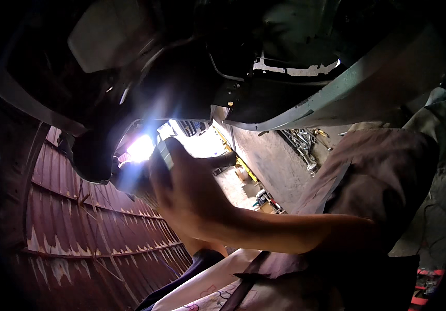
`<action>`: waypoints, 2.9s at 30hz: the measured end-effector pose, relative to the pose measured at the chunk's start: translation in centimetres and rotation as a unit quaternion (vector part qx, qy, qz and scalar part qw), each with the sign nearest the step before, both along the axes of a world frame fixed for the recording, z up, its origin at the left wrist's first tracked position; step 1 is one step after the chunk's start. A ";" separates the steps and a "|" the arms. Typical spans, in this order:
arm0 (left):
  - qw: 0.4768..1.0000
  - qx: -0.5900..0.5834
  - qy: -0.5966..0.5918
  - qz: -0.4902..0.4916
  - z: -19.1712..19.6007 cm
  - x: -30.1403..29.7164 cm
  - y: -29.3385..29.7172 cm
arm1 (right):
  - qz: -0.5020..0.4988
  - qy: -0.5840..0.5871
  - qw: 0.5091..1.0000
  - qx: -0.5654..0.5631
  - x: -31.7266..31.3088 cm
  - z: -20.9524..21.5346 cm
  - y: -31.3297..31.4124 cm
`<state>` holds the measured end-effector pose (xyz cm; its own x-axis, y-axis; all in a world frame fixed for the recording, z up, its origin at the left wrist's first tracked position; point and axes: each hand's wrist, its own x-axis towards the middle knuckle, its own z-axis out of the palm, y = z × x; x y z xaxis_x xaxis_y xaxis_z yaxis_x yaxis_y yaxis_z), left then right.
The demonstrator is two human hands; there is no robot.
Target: The person removes a damaged headlight assembly from a silver car, then uses a hammer and a metal tool to straighten the surrounding body panel. Afterward, the person retrieves a replacement headlight from a box and fits it into the front of the car.
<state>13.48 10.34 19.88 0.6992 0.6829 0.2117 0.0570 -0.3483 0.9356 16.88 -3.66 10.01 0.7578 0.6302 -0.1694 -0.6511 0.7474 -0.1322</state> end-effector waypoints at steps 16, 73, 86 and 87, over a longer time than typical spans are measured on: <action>0.982 0.089 0.032 0.164 0.2 0.1 1.9 | 0.113 -0.204 0.972 -0.013 -1.6 0.8 1.6; 0.985 -0.025 0.012 0.168 -1.3 -12.9 3.5 | 0.274 -0.202 0.928 0.151 -13.2 -0.1 4.8; 0.976 -0.030 -0.033 0.215 -1.3 -12.0 0.2 | 0.282 -0.205 0.917 0.194 -11.2 -1.0 3.5; 0.976 -0.057 -0.037 0.209 -1.4 -12.0 -0.1 | 0.296 -0.206 0.913 0.191 -10.9 -1.0 3.3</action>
<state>1.52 10.23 18.45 0.3402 0.9271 0.1572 0.1028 -0.2028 0.9738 6.00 -0.38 8.97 0.2157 0.9034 0.3705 -0.9098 0.3237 -0.2596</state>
